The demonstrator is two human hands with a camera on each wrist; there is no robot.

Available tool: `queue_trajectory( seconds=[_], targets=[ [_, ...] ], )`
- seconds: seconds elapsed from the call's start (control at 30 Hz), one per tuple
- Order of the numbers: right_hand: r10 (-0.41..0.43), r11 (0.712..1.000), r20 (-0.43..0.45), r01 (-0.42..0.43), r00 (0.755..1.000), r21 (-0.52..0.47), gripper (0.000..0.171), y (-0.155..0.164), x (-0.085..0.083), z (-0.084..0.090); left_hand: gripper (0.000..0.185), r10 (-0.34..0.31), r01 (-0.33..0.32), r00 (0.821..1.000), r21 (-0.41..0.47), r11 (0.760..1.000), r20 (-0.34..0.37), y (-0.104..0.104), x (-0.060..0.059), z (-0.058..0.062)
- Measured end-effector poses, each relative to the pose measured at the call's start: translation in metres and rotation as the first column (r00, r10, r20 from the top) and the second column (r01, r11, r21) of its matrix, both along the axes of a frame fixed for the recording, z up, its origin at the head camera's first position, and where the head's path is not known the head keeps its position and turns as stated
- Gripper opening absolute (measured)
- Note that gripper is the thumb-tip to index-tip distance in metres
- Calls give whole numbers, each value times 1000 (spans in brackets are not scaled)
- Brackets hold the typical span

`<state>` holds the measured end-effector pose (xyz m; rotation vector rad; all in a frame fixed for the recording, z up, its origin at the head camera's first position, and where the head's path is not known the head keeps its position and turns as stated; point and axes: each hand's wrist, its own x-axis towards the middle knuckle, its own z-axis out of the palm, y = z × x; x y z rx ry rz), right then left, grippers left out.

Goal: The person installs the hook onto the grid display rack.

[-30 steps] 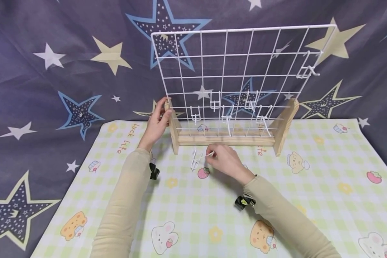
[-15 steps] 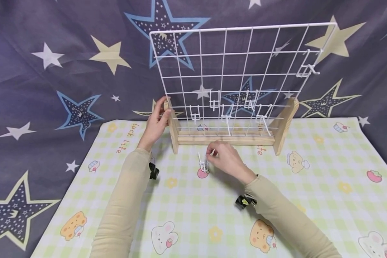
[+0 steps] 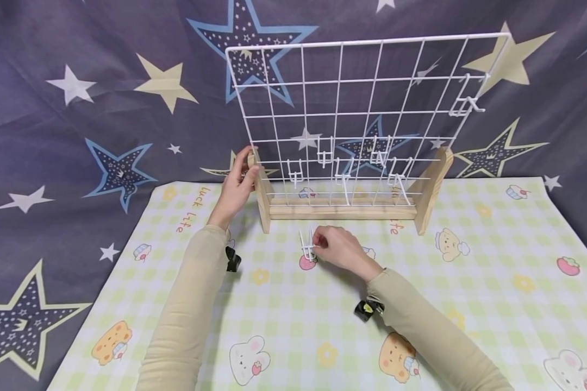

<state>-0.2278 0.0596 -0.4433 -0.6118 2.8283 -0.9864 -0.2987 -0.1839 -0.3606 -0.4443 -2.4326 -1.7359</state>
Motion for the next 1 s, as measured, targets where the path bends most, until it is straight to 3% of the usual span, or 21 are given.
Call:
queue_trajectory(
  seconds=[0.33, 0.5, 0.73, 0.93, 1.0],
  targets=[
    [-72, 993, 42, 67, 997, 95, 21, -6, -3, -2, 49, -2, 2, 1000, -1, 1000, -5, -1, -1, -1],
    [-114, 988, 80, 105, 990, 111, 18, -6, -5, -3, 49, -6, 6, 1000, 4, 1000, -2, 0, -1, -1],
    [-122, 992, 101, 120, 987, 29, 9, -3, -6, -5, 49, -15, 15, 1000, 17, 1000, -1, 0, 0, -1],
    [-27, 993, 107, 39, 994, -110, 7, 4, -9, -10, 50, 3, -3, 1000, 18, 1000, -21, -7, -19, -24],
    [-4, 990, 111, 20, 994, -143, 6, 6, -10, -11, 50, -1, 1, 1000, 25, 1000, -9, -7, -19, -23]
  ],
)
